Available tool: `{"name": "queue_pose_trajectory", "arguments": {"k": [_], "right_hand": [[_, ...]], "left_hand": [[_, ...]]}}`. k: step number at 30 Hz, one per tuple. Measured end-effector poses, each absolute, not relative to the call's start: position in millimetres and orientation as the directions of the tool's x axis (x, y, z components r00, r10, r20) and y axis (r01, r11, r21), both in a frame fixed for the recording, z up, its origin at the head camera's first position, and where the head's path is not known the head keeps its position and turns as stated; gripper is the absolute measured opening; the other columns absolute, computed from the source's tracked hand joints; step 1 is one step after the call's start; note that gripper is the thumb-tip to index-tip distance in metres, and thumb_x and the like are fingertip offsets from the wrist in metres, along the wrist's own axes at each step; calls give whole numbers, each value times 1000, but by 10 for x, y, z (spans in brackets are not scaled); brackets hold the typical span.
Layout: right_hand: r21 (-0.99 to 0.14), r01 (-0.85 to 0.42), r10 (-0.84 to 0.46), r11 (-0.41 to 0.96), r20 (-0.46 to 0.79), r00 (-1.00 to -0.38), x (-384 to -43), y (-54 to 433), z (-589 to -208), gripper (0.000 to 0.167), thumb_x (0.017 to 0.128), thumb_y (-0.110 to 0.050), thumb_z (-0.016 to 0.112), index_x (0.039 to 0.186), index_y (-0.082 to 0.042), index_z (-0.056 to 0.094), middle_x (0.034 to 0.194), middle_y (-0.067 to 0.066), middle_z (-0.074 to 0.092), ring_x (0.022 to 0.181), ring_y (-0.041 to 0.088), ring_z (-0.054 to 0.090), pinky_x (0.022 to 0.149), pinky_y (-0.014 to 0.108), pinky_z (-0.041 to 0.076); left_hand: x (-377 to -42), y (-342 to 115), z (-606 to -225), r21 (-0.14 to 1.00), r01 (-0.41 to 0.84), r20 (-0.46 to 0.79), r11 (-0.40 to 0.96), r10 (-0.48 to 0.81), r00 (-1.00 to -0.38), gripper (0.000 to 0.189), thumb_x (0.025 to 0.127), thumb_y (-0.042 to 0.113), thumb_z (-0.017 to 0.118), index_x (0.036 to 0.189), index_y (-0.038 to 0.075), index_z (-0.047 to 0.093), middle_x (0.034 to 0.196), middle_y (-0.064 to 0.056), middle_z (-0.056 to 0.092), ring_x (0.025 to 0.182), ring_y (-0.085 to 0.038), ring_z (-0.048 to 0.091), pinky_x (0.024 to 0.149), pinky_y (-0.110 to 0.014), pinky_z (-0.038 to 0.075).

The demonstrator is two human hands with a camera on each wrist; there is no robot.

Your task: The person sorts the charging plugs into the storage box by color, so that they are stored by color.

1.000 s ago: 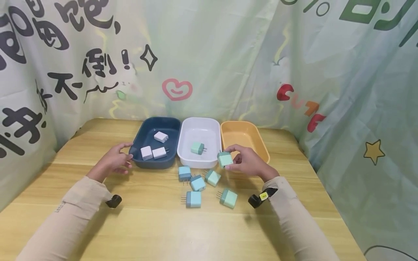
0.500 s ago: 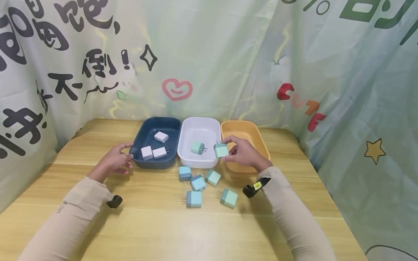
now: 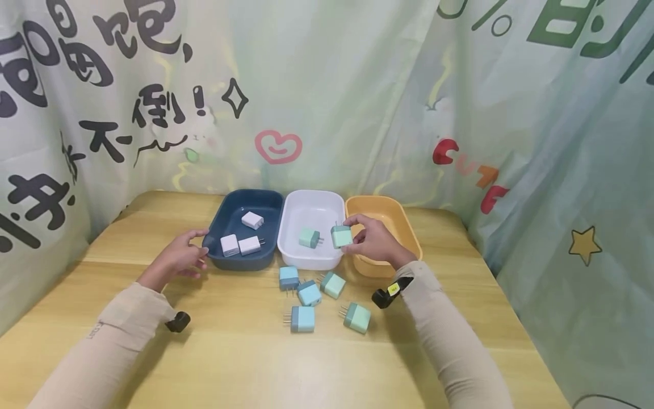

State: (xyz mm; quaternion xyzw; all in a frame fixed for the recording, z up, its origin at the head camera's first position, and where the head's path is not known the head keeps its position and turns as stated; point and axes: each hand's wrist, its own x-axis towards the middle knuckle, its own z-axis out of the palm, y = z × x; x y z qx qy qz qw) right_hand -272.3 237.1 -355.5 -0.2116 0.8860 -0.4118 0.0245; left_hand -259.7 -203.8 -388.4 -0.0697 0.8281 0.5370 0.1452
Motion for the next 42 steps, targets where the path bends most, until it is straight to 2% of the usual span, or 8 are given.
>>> {"name": "queue_pose_trajectory", "arguments": {"k": [6, 15, 21, 25, 30, 34, 42], "right_hand": [[-732, -350, -377, 584, 137, -916, -2813, 2314, -3593, 54, 73, -8, 85, 118, -2, 57, 105, 17, 61, 77, 23, 65, 72, 35, 56], [-735, -283, -333, 616, 82, -939, -2944, 2195, -3532, 57, 71, -9, 85, 120, -2, 58, 110, 18, 62, 93, 31, 63, 79, 40, 56], [-752, -279, -338, 597, 80, -938, -3035, 2115, -3610, 56, 72, -11, 85, 120, -3, 57, 111, 17, 60, 97, 33, 60, 85, 43, 54], [-758, -267, -324, 594, 78, -943, -3093, 2067, -3682, 55, 72, -11, 85, 119, -4, 58, 110, 16, 60, 96, 32, 59, 85, 42, 54], [-763, -242, -320, 599, 49, -946, -3163, 1997, -3760, 55, 72, -13, 86, 118, -4, 59, 108, 16, 58, 92, 29, 57, 78, 37, 54], [-752, -241, -308, 613, 54, -950, -3223, 1951, -3770, 55, 72, -12, 86, 119, -5, 59, 110, 14, 58, 89, 28, 57, 75, 34, 53], [-750, -202, -286, 630, 17, -958, -3325, 1879, -3713, 55, 74, -11, 85, 121, -5, 57, 118, 12, 57, 94, 29, 56, 79, 35, 51]], "left_hand": [[-2587, -2045, -3908, 869, -282, -324, 407, 36, -945, 61, 100, 6, 44, 155, 17, 21, 99, -19, 52, 71, -23, 60, 59, -36, 57], [-2599, -2051, -3849, 873, -265, -309, 410, 45, -950, 61, 100, 6, 44, 155, 16, 21, 101, -19, 52, 72, -22, 60, 59, -36, 57], [-2578, -2049, -3838, 867, -275, -320, 415, 40, -947, 61, 100, 6, 43, 155, 16, 20, 102, -20, 51, 73, -23, 59, 60, -36, 57], [-2563, -2052, -3855, 866, -280, -322, 414, 34, -946, 60, 100, 6, 44, 155, 15, 21, 101, -20, 51, 73, -24, 60, 60, -36, 57], [-2539, -2070, -3913, 856, -301, -343, 421, 25, -939, 60, 100, 5, 44, 155, 15, 21, 96, -18, 52, 72, -24, 60, 61, -36, 57], [-2550, -2079, -3936, 860, -297, -337, 415, 26, -941, 61, 100, 6, 44, 155, 16, 21, 99, -18, 52, 73, -24, 60, 60, -36, 57], [-2577, -2052, -3902, 863, -296, -334, 409, 24, -942, 60, 100, 7, 43, 155, 18, 21, 101, -19, 52, 73, -24, 60, 61, -36, 56]]}}
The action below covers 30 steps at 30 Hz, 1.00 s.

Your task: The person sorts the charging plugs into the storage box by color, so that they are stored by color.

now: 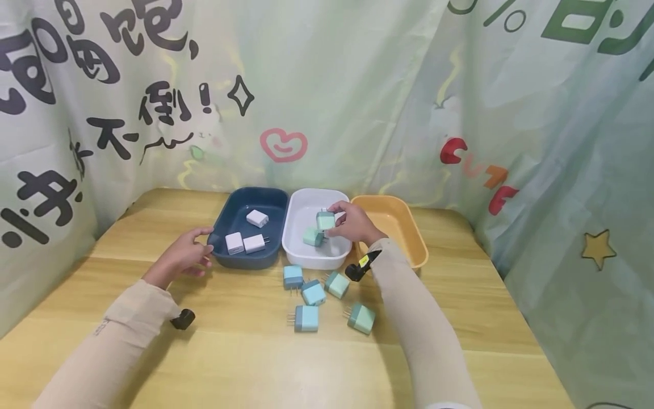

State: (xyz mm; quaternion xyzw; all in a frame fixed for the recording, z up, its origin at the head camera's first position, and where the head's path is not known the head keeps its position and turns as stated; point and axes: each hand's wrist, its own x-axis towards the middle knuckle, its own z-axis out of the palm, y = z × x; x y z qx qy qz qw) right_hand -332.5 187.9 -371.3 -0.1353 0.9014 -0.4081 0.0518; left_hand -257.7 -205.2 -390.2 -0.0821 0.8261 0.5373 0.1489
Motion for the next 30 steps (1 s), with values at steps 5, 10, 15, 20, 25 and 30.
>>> {"name": "queue_pose_trajectory", "arguments": {"k": [5, 10, 15, 20, 25, 30], "right_hand": [[-735, -221, -288, 641, 37, -957, -3377, 1824, -3695, 53, 74, -11, 85, 120, -6, 59, 119, 11, 58, 93, 28, 57, 79, 34, 51], [-724, -226, -294, 651, 34, -955, -3416, 1770, -3706, 52, 74, -10, 85, 119, -5, 59, 120, 12, 58, 92, 27, 58, 78, 33, 52], [-711, -212, -289, 670, 13, -957, -3455, 1726, -3705, 50, 75, -12, 84, 119, -7, 60, 120, 11, 58, 91, 27, 57, 76, 32, 52], [-703, -233, -312, 672, 17, -950, -3514, 1692, -3704, 51, 74, -11, 85, 119, -5, 60, 120, 13, 59, 90, 29, 58, 74, 32, 51], [-694, -227, -307, 684, 9, -952, -3591, 1664, -3717, 50, 75, -11, 84, 118, -4, 60, 120, 13, 59, 91, 30, 58, 77, 32, 52], [-689, -197, -287, 697, -16, -958, -3651, 1633, -3743, 50, 75, -12, 84, 119, -6, 60, 121, 11, 58, 93, 28, 57, 81, 33, 52]], "left_hand": [[-2590, -2047, -3895, 866, -295, -334, 404, 27, -942, 61, 100, 6, 44, 155, 18, 21, 101, -19, 52, 72, -23, 60, 62, -37, 57], [-2581, -2052, -3891, 867, -298, -335, 401, 26, -942, 61, 100, 5, 44, 155, 17, 21, 100, -19, 52, 72, -23, 59, 61, -37, 57], [-2586, -2049, -3900, 871, -290, -330, 397, 34, -943, 60, 100, 5, 43, 155, 16, 21, 100, -19, 52, 72, -23, 59, 60, -37, 57], [-2581, -2040, -3902, 870, -287, -327, 400, 32, -945, 60, 100, 5, 43, 155, 16, 21, 100, -19, 52, 72, -23, 59, 61, -37, 57], [-2580, -2036, -3895, 868, -286, -325, 406, 28, -945, 60, 100, 6, 43, 155, 17, 22, 101, -19, 51, 73, -23, 59, 61, -37, 57], [-2579, -2040, -3894, 868, -285, -324, 405, 28, -946, 60, 100, 5, 44, 155, 16, 22, 101, -19, 51, 72, -23, 59, 60, -36, 57]]}}
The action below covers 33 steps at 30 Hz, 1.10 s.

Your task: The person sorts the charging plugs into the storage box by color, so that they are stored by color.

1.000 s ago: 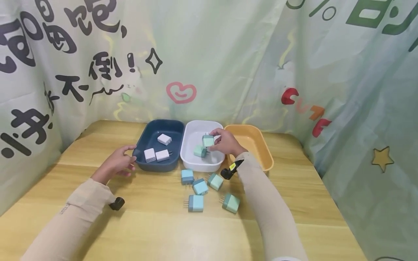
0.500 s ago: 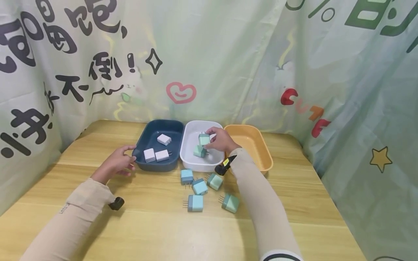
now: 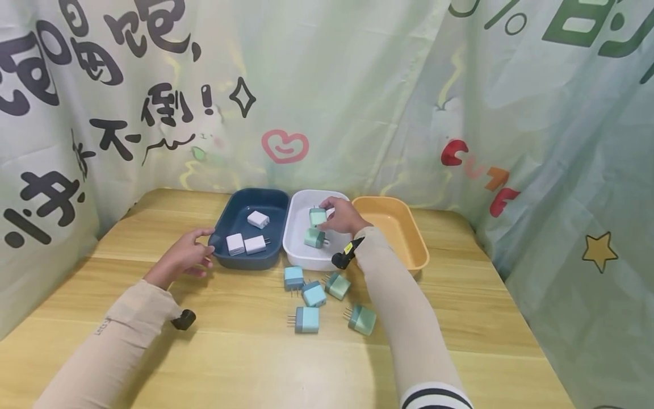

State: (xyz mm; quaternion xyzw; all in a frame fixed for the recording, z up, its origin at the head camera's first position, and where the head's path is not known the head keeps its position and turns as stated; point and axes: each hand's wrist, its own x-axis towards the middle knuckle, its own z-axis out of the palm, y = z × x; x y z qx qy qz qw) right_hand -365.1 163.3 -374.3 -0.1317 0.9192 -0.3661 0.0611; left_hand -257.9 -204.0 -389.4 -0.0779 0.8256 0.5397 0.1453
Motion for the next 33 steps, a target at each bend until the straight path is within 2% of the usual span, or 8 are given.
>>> {"name": "queue_pose_trajectory", "arguments": {"k": [6, 16, 25, 33], "right_hand": [[-699, -167, -267, 695, -35, -963, -3666, 1618, -3745, 49, 76, -12, 84, 118, -7, 60, 121, 10, 57, 96, 28, 57, 85, 36, 52], [-692, -158, -264, 705, -48, -963, -3654, 1626, -3775, 47, 79, -14, 81, 120, -6, 59, 123, 10, 57, 96, 26, 59, 83, 34, 52], [-710, -199, -302, 675, -20, -953, -3576, 1688, -3735, 45, 83, -9, 76, 124, 0, 56, 125, 14, 57, 96, 28, 61, 86, 37, 52], [-687, -249, -348, 683, -7, -937, -3439, 1715, -3627, 47, 84, -12, 76, 125, -2, 55, 128, 17, 56, 98, 28, 60, 89, 40, 52]], "left_hand": [[-2593, -2038, -3904, 877, -277, -317, 394, 39, -948, 60, 100, 5, 43, 155, 16, 22, 101, -19, 52, 73, -24, 60, 60, -36, 56], [-2579, -2056, -3950, 870, -305, -343, 388, 32, -939, 59, 101, 6, 44, 155, 17, 22, 100, -19, 52, 72, -24, 59, 61, -37, 57], [-2600, -2054, -3937, 872, -291, -328, 394, 30, -944, 59, 101, 6, 43, 155, 18, 22, 103, -20, 52, 75, -26, 60, 62, -38, 57], [-2591, -2067, -3925, 872, -284, -325, 398, 38, -945, 60, 101, 7, 43, 156, 17, 21, 104, -21, 52, 75, -25, 60, 63, -38, 57]]}}
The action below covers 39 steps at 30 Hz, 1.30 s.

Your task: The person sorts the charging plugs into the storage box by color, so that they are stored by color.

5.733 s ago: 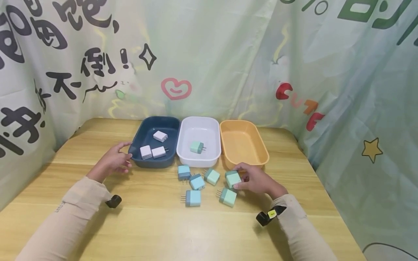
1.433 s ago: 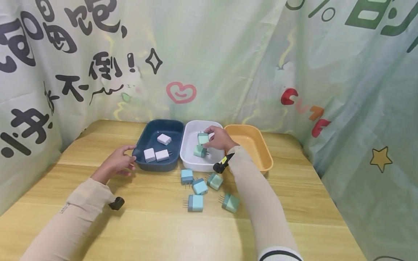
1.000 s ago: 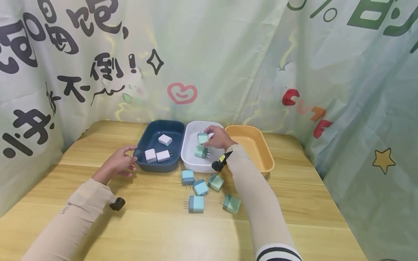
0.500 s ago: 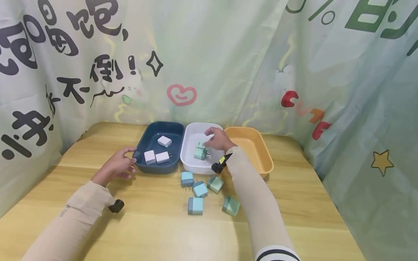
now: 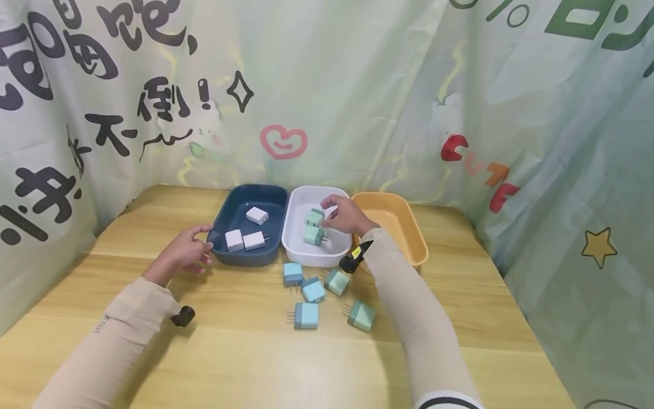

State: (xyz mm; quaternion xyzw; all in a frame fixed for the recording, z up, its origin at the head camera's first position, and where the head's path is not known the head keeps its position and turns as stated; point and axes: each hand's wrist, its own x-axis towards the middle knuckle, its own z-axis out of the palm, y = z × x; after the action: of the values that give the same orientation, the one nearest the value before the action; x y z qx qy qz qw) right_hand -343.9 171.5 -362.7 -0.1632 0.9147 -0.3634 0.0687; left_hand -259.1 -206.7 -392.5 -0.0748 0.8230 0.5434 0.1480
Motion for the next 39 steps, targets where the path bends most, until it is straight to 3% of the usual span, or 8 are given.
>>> {"name": "queue_pose_trajectory", "arguments": {"k": [8, 20, 29, 39], "right_hand": [[-691, -390, -447, 609, 107, -888, -3273, 1731, -3497, 43, 82, -7, 77, 119, 0, 57, 118, 18, 59, 92, 28, 62, 91, 41, 51], [-697, -376, -473, 611, 60, -879, -3006, 1881, -3480, 45, 81, -8, 78, 120, -3, 57, 117, 10, 59, 96, 26, 62, 88, 40, 53], [-706, -397, -509, 587, 61, -859, -2783, 1975, -3552, 50, 80, -8, 79, 123, 1, 55, 117, 14, 59, 96, 27, 62, 87, 41, 53], [-724, -411, -543, 554, 60, -837, -2537, 2007, -3638, 42, 80, -10, 80, 116, -5, 58, 112, 19, 62, 90, 23, 63, 86, 41, 54]], "left_hand": [[-2613, -2080, -3923, 870, -285, -330, 403, 45, -943, 61, 101, 7, 44, 156, 18, 20, 106, -22, 52, 74, -24, 61, 62, -37, 57], [-2609, -2076, -3913, 871, -290, -338, 397, 56, -939, 62, 101, 7, 44, 156, 18, 19, 106, -22, 52, 74, -24, 61, 62, -37, 57], [-2603, -2064, -3900, 870, -289, -337, 401, 55, -940, 62, 101, 7, 44, 156, 17, 19, 106, -21, 51, 73, -23, 60, 61, -37, 57], [-2608, -2063, -3902, 866, -288, -337, 409, 50, -940, 61, 101, 7, 44, 156, 16, 19, 101, -21, 52, 72, -23, 61, 61, -37, 57]]}}
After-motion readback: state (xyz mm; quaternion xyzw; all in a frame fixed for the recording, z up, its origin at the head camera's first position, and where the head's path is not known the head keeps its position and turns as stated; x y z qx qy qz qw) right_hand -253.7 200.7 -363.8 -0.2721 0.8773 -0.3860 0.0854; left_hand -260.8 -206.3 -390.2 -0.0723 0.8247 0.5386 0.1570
